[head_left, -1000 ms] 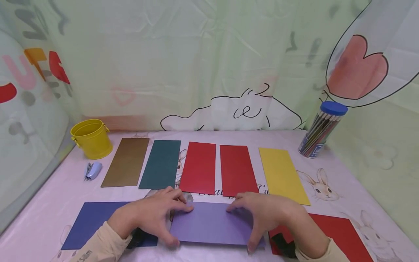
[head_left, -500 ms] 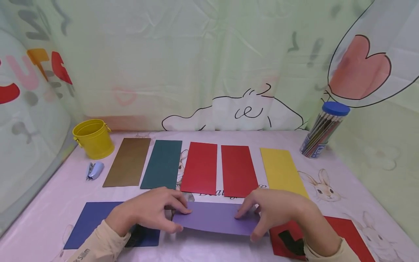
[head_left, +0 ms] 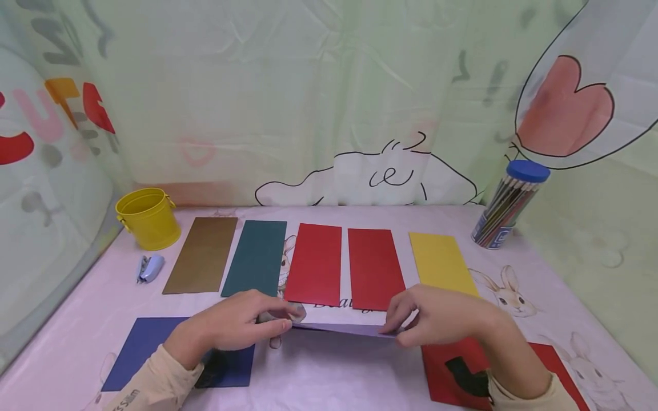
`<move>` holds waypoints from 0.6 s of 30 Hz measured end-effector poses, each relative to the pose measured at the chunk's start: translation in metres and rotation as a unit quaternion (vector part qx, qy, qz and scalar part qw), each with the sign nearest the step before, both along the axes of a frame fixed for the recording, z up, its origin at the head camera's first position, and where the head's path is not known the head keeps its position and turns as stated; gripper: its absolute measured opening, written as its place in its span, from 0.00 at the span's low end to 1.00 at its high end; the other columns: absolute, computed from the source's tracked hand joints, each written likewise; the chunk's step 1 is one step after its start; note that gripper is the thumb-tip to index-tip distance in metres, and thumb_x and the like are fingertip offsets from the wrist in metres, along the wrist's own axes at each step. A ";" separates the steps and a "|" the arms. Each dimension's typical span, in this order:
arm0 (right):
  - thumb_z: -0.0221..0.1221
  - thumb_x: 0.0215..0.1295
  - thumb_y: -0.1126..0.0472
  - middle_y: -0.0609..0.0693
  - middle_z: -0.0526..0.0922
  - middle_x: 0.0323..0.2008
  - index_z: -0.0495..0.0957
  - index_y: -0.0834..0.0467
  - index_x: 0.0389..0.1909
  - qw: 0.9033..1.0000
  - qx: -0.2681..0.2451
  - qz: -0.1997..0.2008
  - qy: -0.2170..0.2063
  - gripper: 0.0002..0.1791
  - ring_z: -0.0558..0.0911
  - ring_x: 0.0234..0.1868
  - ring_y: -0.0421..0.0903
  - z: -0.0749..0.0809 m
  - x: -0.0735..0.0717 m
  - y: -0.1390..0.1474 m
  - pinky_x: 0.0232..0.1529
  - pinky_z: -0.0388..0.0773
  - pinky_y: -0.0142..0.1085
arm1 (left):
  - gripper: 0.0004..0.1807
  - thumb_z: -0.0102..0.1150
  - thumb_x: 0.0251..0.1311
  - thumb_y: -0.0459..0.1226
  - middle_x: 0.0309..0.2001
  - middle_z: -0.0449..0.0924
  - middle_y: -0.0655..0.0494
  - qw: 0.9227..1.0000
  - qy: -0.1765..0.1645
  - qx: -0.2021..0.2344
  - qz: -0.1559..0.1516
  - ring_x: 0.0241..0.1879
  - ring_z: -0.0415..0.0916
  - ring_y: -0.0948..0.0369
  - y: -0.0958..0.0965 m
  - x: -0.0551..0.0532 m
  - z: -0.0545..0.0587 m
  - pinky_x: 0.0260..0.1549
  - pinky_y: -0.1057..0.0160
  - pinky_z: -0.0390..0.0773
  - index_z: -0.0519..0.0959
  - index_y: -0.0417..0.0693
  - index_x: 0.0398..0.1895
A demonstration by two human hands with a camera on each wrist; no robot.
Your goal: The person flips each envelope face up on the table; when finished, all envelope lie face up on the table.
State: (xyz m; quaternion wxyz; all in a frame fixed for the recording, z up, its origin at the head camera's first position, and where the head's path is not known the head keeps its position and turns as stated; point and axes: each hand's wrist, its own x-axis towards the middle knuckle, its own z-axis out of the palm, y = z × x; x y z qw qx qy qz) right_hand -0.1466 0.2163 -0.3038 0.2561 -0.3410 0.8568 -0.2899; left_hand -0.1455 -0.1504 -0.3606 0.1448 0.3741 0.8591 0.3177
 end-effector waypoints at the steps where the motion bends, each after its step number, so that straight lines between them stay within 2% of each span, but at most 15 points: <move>1: 0.65 0.61 0.58 0.37 0.82 0.40 0.90 0.49 0.44 1.000 -0.003 -0.005 0.007 0.12 0.80 0.45 0.40 0.001 -0.001 0.001 0.43 0.81 0.34 | 0.26 0.46 0.74 0.53 0.41 0.84 0.72 1.000 -0.012 0.007 0.007 0.48 0.79 0.69 0.000 0.000 0.000 0.52 0.55 0.78 0.71 0.61 0.72; 3: 0.62 0.66 0.59 0.39 0.82 0.39 0.90 0.50 0.43 0.999 -0.013 -0.010 0.028 0.10 0.79 0.44 0.41 0.003 -0.003 0.004 0.42 0.80 0.35 | 0.32 0.46 0.75 0.53 0.35 0.82 0.70 0.999 -0.022 0.018 0.026 0.41 0.79 0.68 0.000 0.000 -0.001 0.47 0.57 0.79 0.57 0.63 0.79; 5: 0.61 0.68 0.59 0.39 0.81 0.39 0.89 0.50 0.44 0.998 -0.020 -0.023 0.047 0.10 0.79 0.43 0.43 0.003 -0.005 0.007 0.42 0.80 0.36 | 0.38 0.48 0.75 0.53 0.28 0.79 0.66 0.998 -0.027 0.028 0.041 0.33 0.78 0.67 0.001 -0.001 -0.003 0.39 0.60 0.79 0.44 0.65 0.82; 8: 0.63 0.69 0.59 0.41 0.81 0.39 0.85 0.50 0.48 0.996 -0.022 -0.046 0.076 0.10 0.79 0.41 0.43 0.002 -0.009 0.007 0.41 0.80 0.36 | 0.45 0.53 0.74 0.48 0.26 0.75 0.63 0.997 -0.021 0.050 0.051 0.24 0.75 0.65 0.002 -0.002 -0.007 0.30 0.63 0.77 0.35 0.66 0.82; 10: 0.64 0.68 0.58 0.40 0.80 0.39 0.82 0.51 0.52 0.994 -0.020 -0.063 0.091 0.13 0.80 0.41 0.42 -0.001 -0.011 0.005 0.42 0.80 0.36 | 0.46 0.56 0.73 0.45 0.25 0.76 0.61 0.997 -0.018 0.062 0.051 0.24 0.76 0.64 0.004 -0.004 -0.009 0.29 0.63 0.78 0.36 0.66 0.81; 12: 0.65 0.67 0.60 0.41 0.79 0.37 0.78 0.49 0.51 0.991 -0.016 -0.078 0.110 0.14 0.80 0.41 0.42 -0.004 -0.014 0.002 0.41 0.80 0.36 | 0.43 0.57 0.73 0.43 0.29 0.76 0.61 0.997 -0.013 0.065 0.049 0.28 0.78 0.63 0.004 -0.004 -0.010 0.32 0.62 0.79 0.41 0.69 0.80; 14: 0.66 0.66 0.62 0.40 0.79 0.37 0.77 0.48 0.49 0.989 -0.015 -0.086 0.122 0.14 0.80 0.41 0.42 -0.008 -0.015 0.000 0.40 0.81 0.36 | 0.38 0.55 0.74 0.43 0.37 0.78 0.63 0.997 -0.010 0.054 0.051 0.36 0.78 0.65 0.005 -0.004 -0.011 0.39 0.61 0.79 0.48 0.73 0.78; 18: 0.68 0.63 0.63 0.40 0.79 0.39 0.78 0.46 0.48 0.987 -0.008 -0.098 0.124 0.16 0.78 0.43 0.44 -0.016 -0.016 -0.003 0.41 0.81 0.36 | 0.32 0.55 0.74 0.44 0.53 0.76 0.67 0.998 -0.024 0.039 0.048 0.44 0.76 0.64 0.006 -0.005 -0.012 0.45 0.59 0.78 0.57 0.76 0.75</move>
